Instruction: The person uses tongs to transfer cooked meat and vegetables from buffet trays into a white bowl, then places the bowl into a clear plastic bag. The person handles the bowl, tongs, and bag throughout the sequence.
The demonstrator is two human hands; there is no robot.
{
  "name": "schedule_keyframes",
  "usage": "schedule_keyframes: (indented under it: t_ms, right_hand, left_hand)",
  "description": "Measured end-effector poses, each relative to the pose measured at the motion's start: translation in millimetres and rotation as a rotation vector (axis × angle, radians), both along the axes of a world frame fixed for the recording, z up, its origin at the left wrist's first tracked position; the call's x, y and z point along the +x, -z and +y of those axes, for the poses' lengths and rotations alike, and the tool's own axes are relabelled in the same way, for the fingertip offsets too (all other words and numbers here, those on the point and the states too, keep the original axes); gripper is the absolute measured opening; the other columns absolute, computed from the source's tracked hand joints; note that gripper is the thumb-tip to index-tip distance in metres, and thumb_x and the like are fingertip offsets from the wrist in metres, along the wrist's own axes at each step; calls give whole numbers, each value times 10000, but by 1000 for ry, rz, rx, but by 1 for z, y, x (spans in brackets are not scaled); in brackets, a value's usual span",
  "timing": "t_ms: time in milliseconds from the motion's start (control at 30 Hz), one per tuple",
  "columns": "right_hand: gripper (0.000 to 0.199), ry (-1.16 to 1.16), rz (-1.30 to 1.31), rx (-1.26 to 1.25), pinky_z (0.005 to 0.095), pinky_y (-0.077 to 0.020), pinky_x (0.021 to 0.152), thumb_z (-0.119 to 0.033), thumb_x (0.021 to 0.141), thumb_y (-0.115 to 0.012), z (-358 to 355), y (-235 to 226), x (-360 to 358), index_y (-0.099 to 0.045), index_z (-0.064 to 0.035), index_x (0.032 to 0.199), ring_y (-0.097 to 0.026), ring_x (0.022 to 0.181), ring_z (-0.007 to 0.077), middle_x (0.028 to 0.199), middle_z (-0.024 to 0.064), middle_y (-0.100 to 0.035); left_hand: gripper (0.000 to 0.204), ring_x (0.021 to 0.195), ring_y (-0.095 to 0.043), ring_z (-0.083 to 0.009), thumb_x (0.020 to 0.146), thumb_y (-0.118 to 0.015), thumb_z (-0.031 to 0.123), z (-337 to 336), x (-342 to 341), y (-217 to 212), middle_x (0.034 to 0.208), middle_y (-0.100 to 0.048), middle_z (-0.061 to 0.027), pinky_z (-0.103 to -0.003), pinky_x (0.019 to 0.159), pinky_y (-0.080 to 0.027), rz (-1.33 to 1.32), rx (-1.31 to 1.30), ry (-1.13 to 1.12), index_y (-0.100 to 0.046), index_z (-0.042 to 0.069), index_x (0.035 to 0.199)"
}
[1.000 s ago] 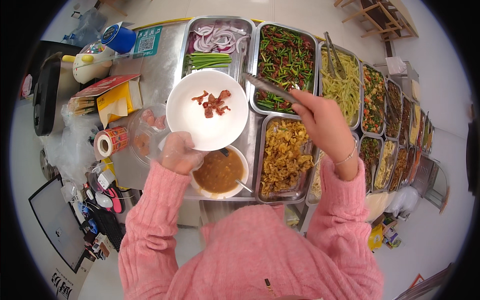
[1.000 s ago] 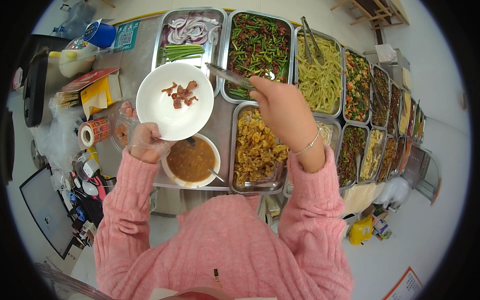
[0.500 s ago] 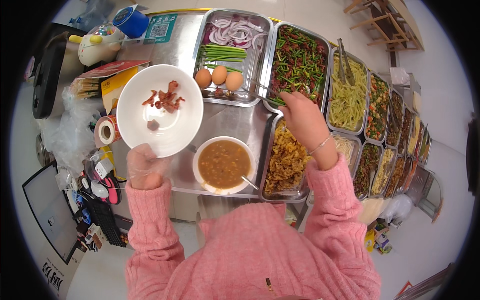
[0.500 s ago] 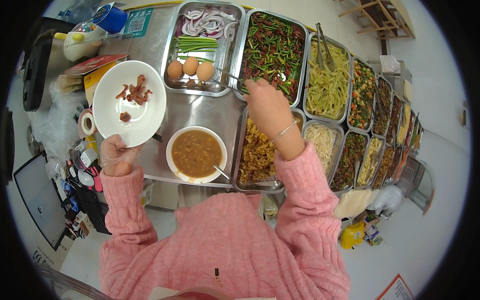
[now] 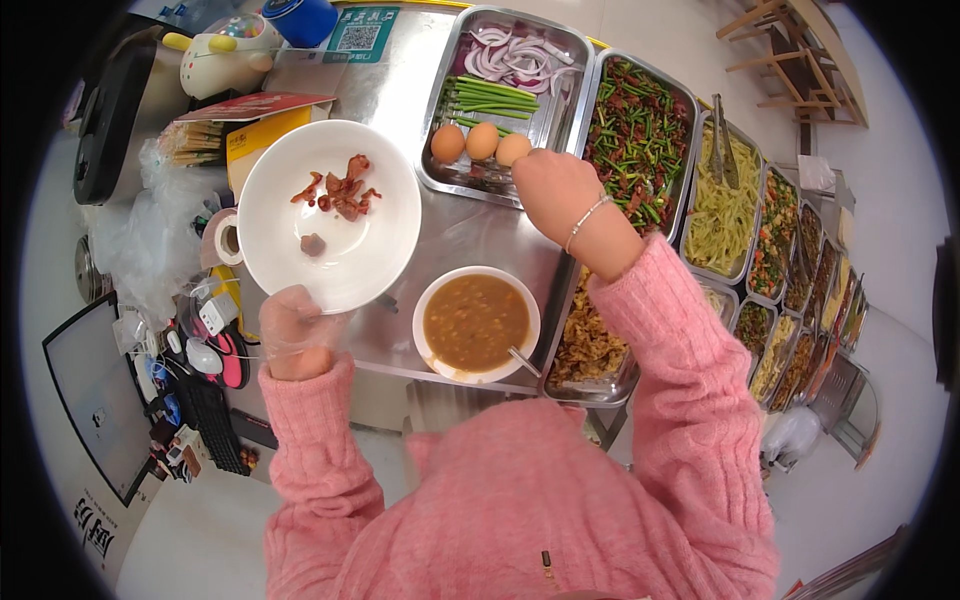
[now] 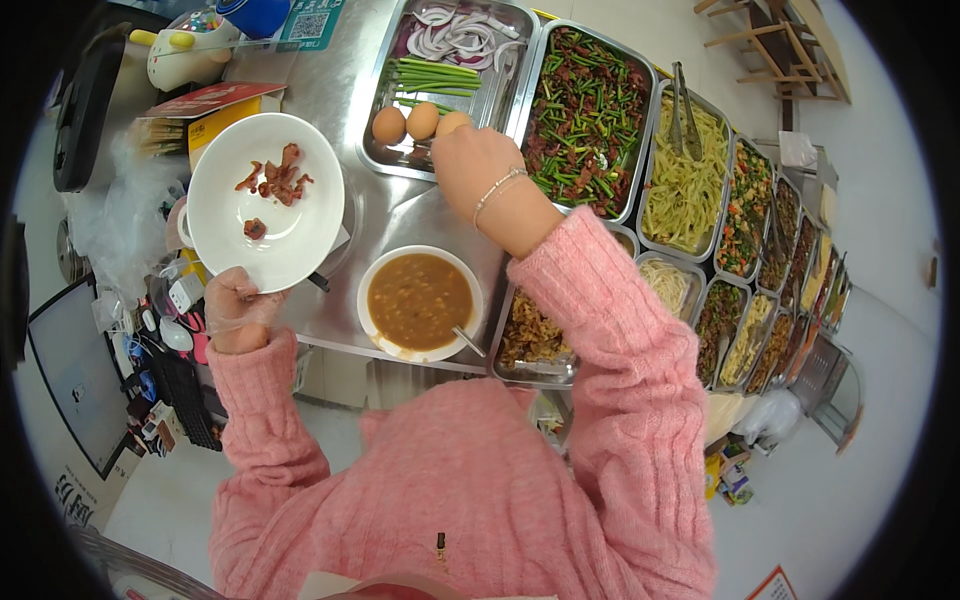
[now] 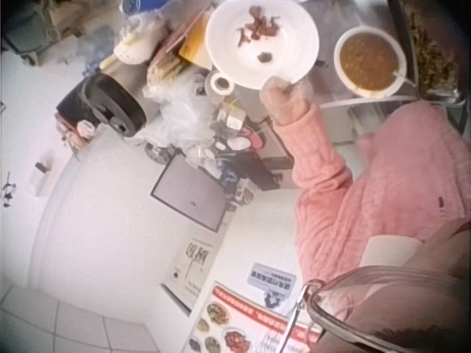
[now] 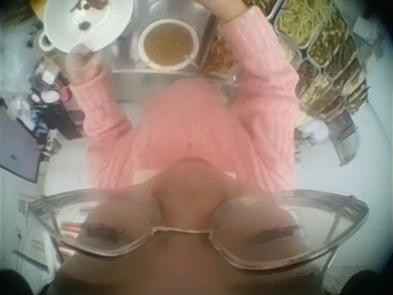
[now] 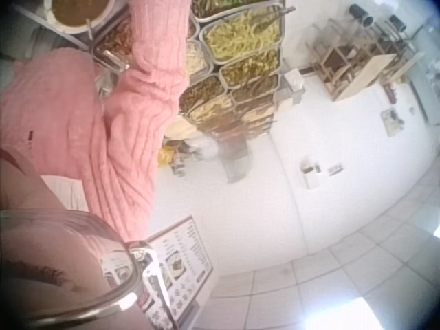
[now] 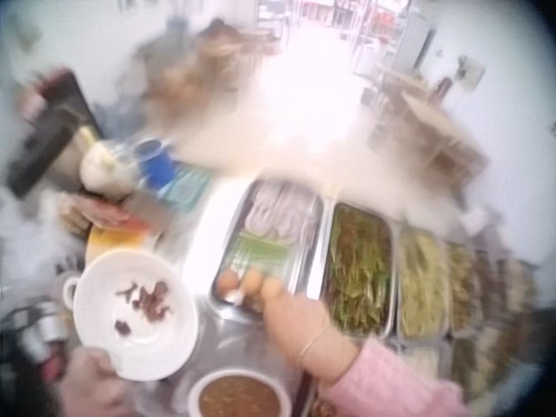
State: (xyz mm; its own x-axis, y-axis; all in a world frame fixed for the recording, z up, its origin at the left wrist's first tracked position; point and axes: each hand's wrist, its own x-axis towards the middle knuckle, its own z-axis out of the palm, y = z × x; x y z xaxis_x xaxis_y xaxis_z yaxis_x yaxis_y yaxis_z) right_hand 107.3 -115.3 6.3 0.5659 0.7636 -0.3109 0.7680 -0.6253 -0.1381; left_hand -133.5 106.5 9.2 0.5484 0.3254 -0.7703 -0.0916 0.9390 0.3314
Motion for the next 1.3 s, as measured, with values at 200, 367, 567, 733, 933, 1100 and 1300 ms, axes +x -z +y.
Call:
schedule_keyframes:
  t_ms: [200, 367, 567, 733, 933, 1100, 1300]
  right_hand:
    - [119, 65, 120, 36, 461, -553, 691, -33, 829, -593, -3, -8, 10, -701, 7, 862, -678, 794, 392, 827, 215, -682]
    - [177, 146, 324, 331, 431, -503, 700, -39, 852, -649, -43, -80, 7, -681, 24, 1014, -639, 795, 408, 863, 220, -667]
    - [273, 21, 401, 515, 401, -496, 674, -11, 840, -678, -45, -111, -33, -647, 33, 1108, -622, 748, 361, 857, 187, -642]
    - [324, 203, 281, 531, 398, -468, 656, -10, 849, -672, -74, -134, -42, -620, 15, 1168, -574, 722, 354, 814, 162, -584]
    - [295, 289, 5, 300, 424, -486, 584, -80, 873, -660, -90, -127, -97, -623, -66, 1166, -610, 690, 340, 836, 117, -584]
    - [333, 415, -11, 329, 420, -484, 566, -85, 870, -665, -152, -156, -135, -608, -90, 1198, -613, 683, 330, 842, 109, -566]
    - [385, 594, -138, 408, 398, -471, 573, -54, 885, -651, -271, -186, -194, -577, -57, 1263, -592, 674, 310, 854, 117, -562]
  left_hand:
    - [674, 1058, -609, -382, 552, -404, -101, -18, 3, 0, 1134, -606, -159, -542, 921, -508, -27, -95, -16, -505, -12, 1212]
    - [688, 1055, -613, -393, 563, -404, -103, -35, 7, -7, 1136, -613, -168, -508, 921, -514, -12, -97, 68, -503, -17, 1237]
    - [790, 1231, -531, -388, 572, -380, -126, -58, 26, 2, 1294, -552, -195, -536, 1086, -445, -152, -305, 125, -435, -36, 1354]
    - [786, 1250, -522, -372, 564, -363, -146, -76, 27, -4, 1307, -543, -190, -530, 1121, -417, -178, -303, 102, -446, -41, 1339]
    - [781, 1273, -511, -376, 555, -353, -145, -115, 31, -34, 1313, -542, -183, -500, 1132, -418, -119, -297, 158, -453, -49, 1324]
    - [791, 1296, -501, -375, 558, -359, -136, -175, 26, -62, 1333, -533, -184, -509, 1130, -421, -104, -250, 313, -443, -40, 1339]
    - [755, 1265, -527, -379, 603, -383, -129, -285, 14, -72, 1339, -530, -178, -494, 1070, -473, -87, -254, 562, -446, -15, 1348]
